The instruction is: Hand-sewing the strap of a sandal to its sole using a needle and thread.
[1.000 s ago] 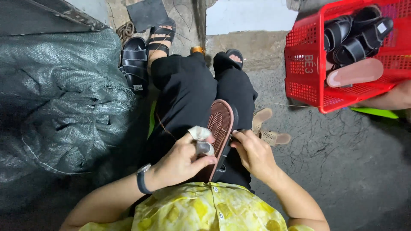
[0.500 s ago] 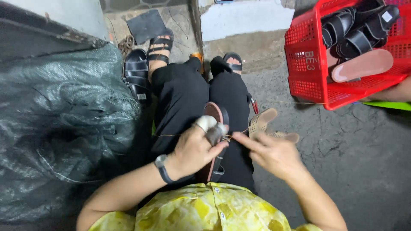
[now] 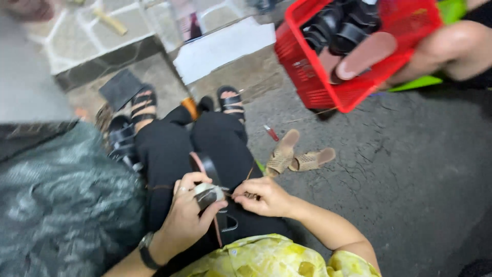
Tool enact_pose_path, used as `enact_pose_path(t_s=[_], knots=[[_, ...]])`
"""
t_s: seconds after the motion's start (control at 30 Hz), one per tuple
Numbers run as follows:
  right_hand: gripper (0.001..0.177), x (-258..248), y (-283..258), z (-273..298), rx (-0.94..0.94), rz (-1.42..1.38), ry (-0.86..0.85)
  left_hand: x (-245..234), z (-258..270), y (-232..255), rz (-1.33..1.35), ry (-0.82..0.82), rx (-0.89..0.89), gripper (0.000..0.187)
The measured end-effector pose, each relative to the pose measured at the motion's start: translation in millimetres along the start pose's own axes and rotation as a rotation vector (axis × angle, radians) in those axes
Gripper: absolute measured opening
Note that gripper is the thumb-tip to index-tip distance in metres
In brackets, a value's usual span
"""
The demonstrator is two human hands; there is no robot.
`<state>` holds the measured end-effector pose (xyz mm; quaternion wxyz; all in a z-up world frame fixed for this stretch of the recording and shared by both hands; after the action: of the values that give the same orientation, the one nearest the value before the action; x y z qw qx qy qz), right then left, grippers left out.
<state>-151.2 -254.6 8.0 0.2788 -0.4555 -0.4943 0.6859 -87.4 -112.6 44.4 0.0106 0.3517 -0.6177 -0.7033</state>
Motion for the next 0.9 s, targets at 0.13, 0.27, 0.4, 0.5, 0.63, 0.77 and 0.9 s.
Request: enact_pose_path(t_s=[0.13,0.27,0.4,0.5,0.63,0.77,0.9], knots=[[0.013,-5.2,-14.9,3.5,-0.095,-0.233,0.046,15.9,9.2,4.2,-0.206,-0.088,0.065,0.029],[0.033,3.0,-38.5,-9.1,-0.208,-0.257,-0.051,10.0,31.0,26.5,-0.372,0.109,0.072,0.017],[0.004,15.4,-25.2,16.6,-0.304,-0.578,-0.267,13.7,41.7,6.1,-0.084,0.181,-0.034,0.037],[0.007,-7.0,20.5,61.9,0.009,-0.643,-0.355,14.7,23.6,-8.5,-0.118,0.191,-0.027,0.064],[0.038,-77.3,168.9,223.1,1.134,0.100,0.099,26.1,26.2,-34.0,-0.186,0.110,-0.156,0.090],[0.034,-104.4,210.2,325.7,1.600,0.564,0.217,16.5,50.1,-54.8,-0.110,0.184,-0.218,0.096],[0.031,-103.5,83.5,147.5,0.919,0.436,0.398,10.7,51.6,-42.8,-0.182,0.238,-0.357,0.100]])
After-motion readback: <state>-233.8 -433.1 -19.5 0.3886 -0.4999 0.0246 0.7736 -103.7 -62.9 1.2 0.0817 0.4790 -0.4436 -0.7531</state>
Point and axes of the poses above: each hand's wrist, its own z-axis away from the middle knuckle, its own x-axis out of the palm, y = z × x, the point moved 7 cm from there along -z, towards the middle knuckle, and after that the axes turned 15 degrees about -y, right-handed, at the moved point
